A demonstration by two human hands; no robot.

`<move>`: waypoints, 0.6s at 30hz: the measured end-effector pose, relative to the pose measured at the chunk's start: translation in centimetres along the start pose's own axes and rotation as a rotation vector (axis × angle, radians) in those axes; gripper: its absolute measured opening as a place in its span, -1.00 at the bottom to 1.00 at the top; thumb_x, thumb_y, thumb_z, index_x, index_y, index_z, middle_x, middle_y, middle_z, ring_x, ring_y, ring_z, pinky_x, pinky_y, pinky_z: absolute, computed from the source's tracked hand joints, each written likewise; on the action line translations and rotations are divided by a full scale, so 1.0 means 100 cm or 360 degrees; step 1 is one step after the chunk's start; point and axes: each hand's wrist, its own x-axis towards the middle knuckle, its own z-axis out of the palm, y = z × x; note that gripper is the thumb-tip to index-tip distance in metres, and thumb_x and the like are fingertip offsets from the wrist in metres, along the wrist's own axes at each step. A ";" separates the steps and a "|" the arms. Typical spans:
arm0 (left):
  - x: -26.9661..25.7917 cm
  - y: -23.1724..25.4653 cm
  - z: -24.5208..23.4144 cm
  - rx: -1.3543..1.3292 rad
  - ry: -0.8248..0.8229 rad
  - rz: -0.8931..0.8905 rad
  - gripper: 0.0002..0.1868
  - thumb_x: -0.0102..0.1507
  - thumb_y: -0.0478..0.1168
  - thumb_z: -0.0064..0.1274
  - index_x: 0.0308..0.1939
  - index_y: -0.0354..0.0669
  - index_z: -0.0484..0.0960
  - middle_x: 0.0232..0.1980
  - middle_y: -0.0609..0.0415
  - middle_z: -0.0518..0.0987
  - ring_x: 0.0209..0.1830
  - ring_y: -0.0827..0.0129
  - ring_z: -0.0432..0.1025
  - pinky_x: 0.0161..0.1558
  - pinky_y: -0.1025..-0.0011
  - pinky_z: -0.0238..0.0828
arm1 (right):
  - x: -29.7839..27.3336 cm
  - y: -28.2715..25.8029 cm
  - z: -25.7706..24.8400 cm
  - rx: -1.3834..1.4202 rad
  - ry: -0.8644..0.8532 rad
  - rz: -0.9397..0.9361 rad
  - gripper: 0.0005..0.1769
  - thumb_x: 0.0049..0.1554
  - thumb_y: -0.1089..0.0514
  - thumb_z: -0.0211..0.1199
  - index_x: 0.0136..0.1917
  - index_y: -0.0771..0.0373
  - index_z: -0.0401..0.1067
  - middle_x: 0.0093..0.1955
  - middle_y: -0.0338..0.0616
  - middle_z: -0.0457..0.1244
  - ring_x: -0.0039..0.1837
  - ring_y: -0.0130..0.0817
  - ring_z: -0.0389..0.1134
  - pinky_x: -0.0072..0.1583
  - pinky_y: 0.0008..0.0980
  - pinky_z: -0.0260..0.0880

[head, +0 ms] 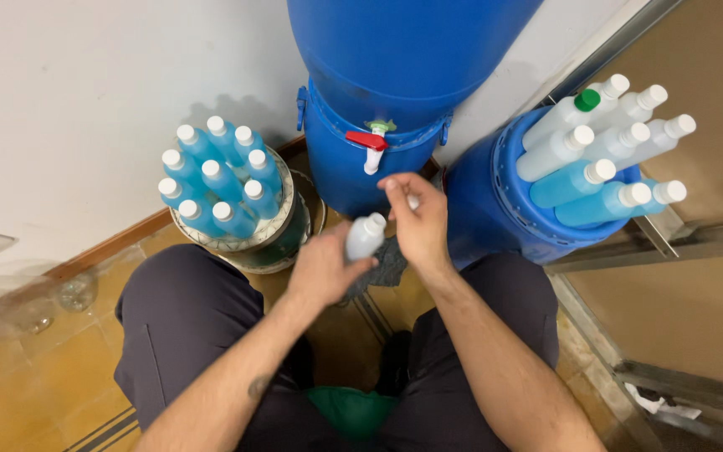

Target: The person sits on the floor and repeatedly fills small plastic bottles with liquid from a large blue barrel using a spigot. After filling each bottle, they screw on the cap and place it into a bucket.

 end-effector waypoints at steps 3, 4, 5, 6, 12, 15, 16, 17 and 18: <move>0.041 -0.028 0.002 0.0055 0.0118 0.0017 -0.31 0.34 0.01 0.64 0.47 -0.26 0.86 0.31 -0.43 0.91 0.42 -0.50 0.79 0.42 -0.46 0.74 | 0.026 0.017 0.012 0.0060 0.0088 0.0134 -0.59 0.59 -0.11 0.50 0.44 0.23 0.83 0.03 -0.11 0.52 -0.02 -0.32 0.55 0.04 -0.23 0.65; 0.053 -0.038 0.005 0.0069 0.0168 -0.0014 -0.29 0.32 0.04 0.67 0.48 -0.18 0.86 0.32 -0.33 0.92 0.45 -0.41 0.80 0.44 -0.38 0.76 | 0.034 0.026 0.016 0.0032 0.0077 0.0221 -0.40 0.49 -0.26 0.63 0.51 0.26 0.82 0.07 -0.13 0.45 0.02 -0.31 0.54 0.04 -0.26 0.67; 0.060 -0.041 0.010 0.0069 0.0164 -0.0013 -0.29 0.32 0.04 0.67 0.48 -0.18 0.86 0.32 -0.33 0.92 0.45 -0.41 0.80 0.44 -0.38 0.76 | 0.040 0.034 0.024 0.0031 0.0080 0.0225 -0.40 0.49 -0.26 0.63 0.51 0.26 0.82 0.07 -0.13 0.45 0.02 -0.31 0.54 0.04 -0.26 0.67; 0.067 -0.044 0.016 0.0004 0.0183 -0.0022 -0.29 0.33 0.02 0.68 0.49 -0.20 0.85 0.33 -0.35 0.90 0.46 -0.45 0.78 0.46 -0.42 0.73 | 0.046 0.042 0.030 -0.0020 0.0055 0.0304 -0.22 0.43 -0.41 0.65 0.56 0.26 0.78 0.23 0.05 0.48 0.25 -0.06 0.57 0.26 -0.04 0.64; 0.097 -0.042 0.051 -0.0266 0.0286 -0.0058 -0.28 0.38 -0.02 0.68 0.55 -0.18 0.79 0.39 -0.35 0.86 0.56 -0.46 0.71 0.53 -0.47 0.68 | 0.064 -0.023 0.056 -0.0088 0.0053 0.0482 -0.05 0.24 -0.68 0.66 0.42 0.18 0.83 0.38 0.11 0.56 0.55 0.24 0.61 0.55 0.10 0.55; 0.109 -0.050 0.067 -0.0343 0.0336 -0.0059 -0.30 0.41 -0.02 0.64 0.58 -0.07 0.74 0.42 -0.28 0.83 0.60 -0.43 0.69 0.55 -0.48 0.65 | 0.075 -0.025 0.069 -0.0064 0.0167 0.0648 -0.07 0.15 -0.72 0.69 0.28 0.13 0.85 0.26 -0.02 0.61 0.46 0.06 0.67 0.47 -0.07 0.57; 0.114 -0.053 0.070 -0.0382 0.0366 -0.0050 -0.33 0.44 -0.01 0.60 0.60 0.03 0.72 0.43 -0.24 0.82 0.61 -0.40 0.68 0.56 -0.46 0.64 | 0.079 -0.029 0.072 -0.0056 0.0229 0.0727 -0.07 0.10 -0.72 0.71 0.23 0.13 0.84 0.21 -0.03 0.63 0.43 0.03 0.69 0.44 -0.12 0.58; 0.112 -0.047 0.066 -0.0381 0.0370 -0.0051 -0.33 0.44 -0.01 0.60 0.60 0.03 0.72 0.43 -0.24 0.82 0.61 -0.40 0.68 0.56 -0.46 0.64 | 0.080 -0.028 0.074 -0.0055 0.0225 0.0724 -0.07 0.10 -0.72 0.71 0.23 0.13 0.84 0.21 -0.03 0.63 0.43 0.03 0.69 0.44 -0.12 0.58; 0.110 -0.041 0.062 -0.0409 0.0380 -0.0049 -0.36 0.47 -0.01 0.56 0.60 0.03 0.71 0.43 -0.26 0.81 0.61 -0.42 0.67 0.56 -0.48 0.63 | 0.080 -0.027 0.075 -0.0065 0.0246 0.0768 -0.08 0.09 -0.71 0.72 0.24 0.12 0.84 0.23 0.00 0.64 0.45 0.06 0.69 0.45 -0.11 0.58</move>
